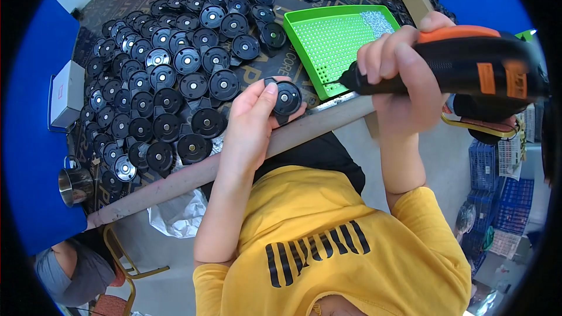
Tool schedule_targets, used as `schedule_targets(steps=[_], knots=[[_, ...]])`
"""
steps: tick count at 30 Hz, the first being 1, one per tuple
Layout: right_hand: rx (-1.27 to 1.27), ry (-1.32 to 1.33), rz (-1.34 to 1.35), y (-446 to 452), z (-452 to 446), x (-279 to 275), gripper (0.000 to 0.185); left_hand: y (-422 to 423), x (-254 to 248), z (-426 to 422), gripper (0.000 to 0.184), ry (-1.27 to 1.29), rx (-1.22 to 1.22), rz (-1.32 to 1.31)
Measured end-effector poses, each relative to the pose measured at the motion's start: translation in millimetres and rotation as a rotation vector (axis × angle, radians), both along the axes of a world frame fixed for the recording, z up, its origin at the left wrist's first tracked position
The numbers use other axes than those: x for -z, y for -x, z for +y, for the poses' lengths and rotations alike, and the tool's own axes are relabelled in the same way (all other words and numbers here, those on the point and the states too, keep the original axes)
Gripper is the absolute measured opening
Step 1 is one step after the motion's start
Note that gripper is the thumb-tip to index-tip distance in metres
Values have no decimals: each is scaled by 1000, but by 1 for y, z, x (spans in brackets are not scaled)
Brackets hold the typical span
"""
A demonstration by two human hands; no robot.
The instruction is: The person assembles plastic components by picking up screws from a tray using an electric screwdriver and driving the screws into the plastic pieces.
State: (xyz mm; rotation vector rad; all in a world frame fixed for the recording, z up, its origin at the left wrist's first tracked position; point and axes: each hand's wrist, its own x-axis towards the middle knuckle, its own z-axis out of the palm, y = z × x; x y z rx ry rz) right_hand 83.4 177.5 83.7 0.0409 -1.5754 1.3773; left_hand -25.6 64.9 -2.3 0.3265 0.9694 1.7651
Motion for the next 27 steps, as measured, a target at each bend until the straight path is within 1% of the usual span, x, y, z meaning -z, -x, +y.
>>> schedule_targets(steps=[2, 3, 10, 12, 15, 22, 27], knots=[[58, 22, 96, -1, 13, 10, 32, 0, 0, 1, 26, -2, -2, 2], [70, -9, 73, -2, 18, 14, 29, 0, -1, 2, 26, -4, -1, 3], [110, 39, -3, -3, 19, 25, 30, 2, 0, -1, 29, -32, 42, -8], [158, 4, -58, -2, 17, 26, 25, 2, 0, -1, 30, -35, 46, -8], [123, 18, -53, -2, 20, 27, 25, 2, 0, -2, 30, -37, 47, -11], [118, -9, -62, -1, 21, 29, 24, 2, 0, -2, 30, -54, 56, -24], [141, 24, -62, 0, 17, 28, 25, 3, 0, -2, 30, -66, 58, -30]])
